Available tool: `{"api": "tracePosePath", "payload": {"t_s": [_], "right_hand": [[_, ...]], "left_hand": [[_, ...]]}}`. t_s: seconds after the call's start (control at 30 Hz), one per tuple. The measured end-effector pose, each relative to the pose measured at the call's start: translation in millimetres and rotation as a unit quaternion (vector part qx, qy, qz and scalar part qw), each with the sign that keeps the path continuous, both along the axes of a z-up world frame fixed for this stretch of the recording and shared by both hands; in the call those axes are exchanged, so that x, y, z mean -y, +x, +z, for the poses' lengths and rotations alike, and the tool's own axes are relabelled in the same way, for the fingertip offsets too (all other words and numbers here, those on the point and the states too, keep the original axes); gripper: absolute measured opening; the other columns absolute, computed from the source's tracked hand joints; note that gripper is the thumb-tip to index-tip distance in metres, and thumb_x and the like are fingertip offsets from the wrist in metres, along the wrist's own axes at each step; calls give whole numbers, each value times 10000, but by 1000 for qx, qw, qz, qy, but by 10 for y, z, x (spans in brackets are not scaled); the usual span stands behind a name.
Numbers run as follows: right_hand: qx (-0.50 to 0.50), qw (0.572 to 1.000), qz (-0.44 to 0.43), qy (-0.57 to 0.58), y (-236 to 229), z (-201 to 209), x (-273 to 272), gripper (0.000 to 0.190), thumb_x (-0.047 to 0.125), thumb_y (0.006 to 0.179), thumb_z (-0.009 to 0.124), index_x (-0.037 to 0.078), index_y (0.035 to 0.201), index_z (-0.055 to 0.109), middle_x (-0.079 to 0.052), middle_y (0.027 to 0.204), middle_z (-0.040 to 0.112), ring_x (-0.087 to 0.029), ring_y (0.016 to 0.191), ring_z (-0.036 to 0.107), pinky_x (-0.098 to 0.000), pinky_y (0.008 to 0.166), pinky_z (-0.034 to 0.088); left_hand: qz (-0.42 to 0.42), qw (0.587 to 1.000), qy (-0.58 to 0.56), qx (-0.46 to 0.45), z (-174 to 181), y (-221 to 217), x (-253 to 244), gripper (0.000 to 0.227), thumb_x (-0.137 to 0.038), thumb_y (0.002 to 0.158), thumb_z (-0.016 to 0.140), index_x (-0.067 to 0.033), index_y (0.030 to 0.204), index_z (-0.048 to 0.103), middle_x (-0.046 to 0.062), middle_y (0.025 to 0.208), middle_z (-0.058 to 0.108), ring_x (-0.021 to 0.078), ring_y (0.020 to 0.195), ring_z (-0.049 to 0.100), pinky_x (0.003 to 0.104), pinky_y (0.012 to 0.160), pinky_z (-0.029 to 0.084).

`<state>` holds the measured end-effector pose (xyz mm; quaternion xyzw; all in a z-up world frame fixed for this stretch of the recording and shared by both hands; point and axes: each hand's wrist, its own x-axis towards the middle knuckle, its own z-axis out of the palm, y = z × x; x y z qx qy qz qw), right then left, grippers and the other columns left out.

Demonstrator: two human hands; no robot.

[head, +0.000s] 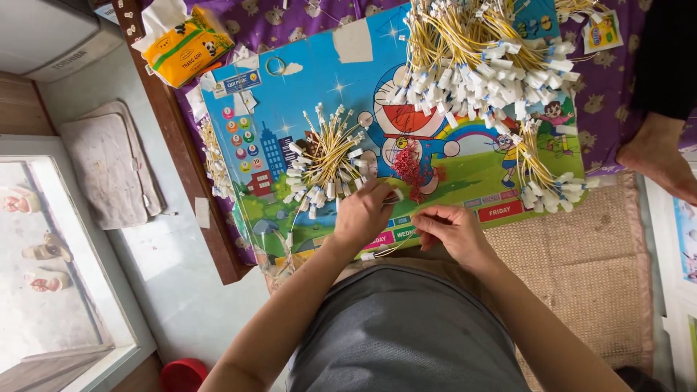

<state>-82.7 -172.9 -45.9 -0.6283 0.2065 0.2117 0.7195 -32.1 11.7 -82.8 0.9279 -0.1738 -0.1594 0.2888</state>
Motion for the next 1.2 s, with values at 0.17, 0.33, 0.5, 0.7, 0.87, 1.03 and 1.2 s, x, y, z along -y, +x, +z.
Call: {"api": "tracePosePath", "payload": {"t_s": [0.17,0.33,0.5,0.7,0.87,1.03,1.2], "right_hand": [[-79,996,-46,17,-24,-52,-56,189,101,822,769,-68,889,718,-222,733,704,-239,592,692,-377,521,617],[-126,984,-103,72,-38,-215,-30,187,71,843,739,-64,969,707,-209,759,689,-203,592,663,-330,531,615],[-176,954,-128,205,103,-194,-46,160,68,879,684,-34,1002,692,-174,756,674,-147,593,638,-245,515,573],[-202,947,-46,244,123,-68,24,161,54,892,635,-38,1017,676,-153,757,624,-110,580,520,-210,457,449],[-206,947,-16,248,117,-75,20,160,64,879,646,-36,1000,675,-138,771,614,-87,572,459,-204,449,409],[-192,961,0,197,188,69,-59,157,54,873,666,-43,996,676,-122,775,604,-84,580,450,-208,457,396],[-184,961,-16,205,166,113,-127,196,22,885,644,-72,1054,680,-187,824,669,-88,606,533,-235,497,517]], "left_hand": [[-59,994,67,67,-175,18,66,105,-190,860,580,-176,944,641,-3,865,576,199,675,679,349,587,584],[-56,996,44,54,6,80,30,113,-125,810,584,-118,916,624,40,862,567,241,667,685,393,596,584],[24,967,-241,-79,237,67,12,110,-164,855,627,-100,943,640,77,814,615,297,702,686,390,604,563],[2,965,-262,-21,787,-22,-82,168,-120,851,632,-86,1015,643,125,861,610,381,732,654,457,609,541],[13,953,-301,-19,726,-72,-173,184,-96,816,689,-87,999,693,127,873,655,356,765,673,399,637,546],[11,942,-335,-26,887,-41,-271,176,-18,804,683,-41,973,727,186,872,698,386,775,686,410,661,550],[7,939,-342,-35,838,-15,-355,172,8,783,675,-19,947,720,192,855,697,393,744,679,410,646,536]]}}
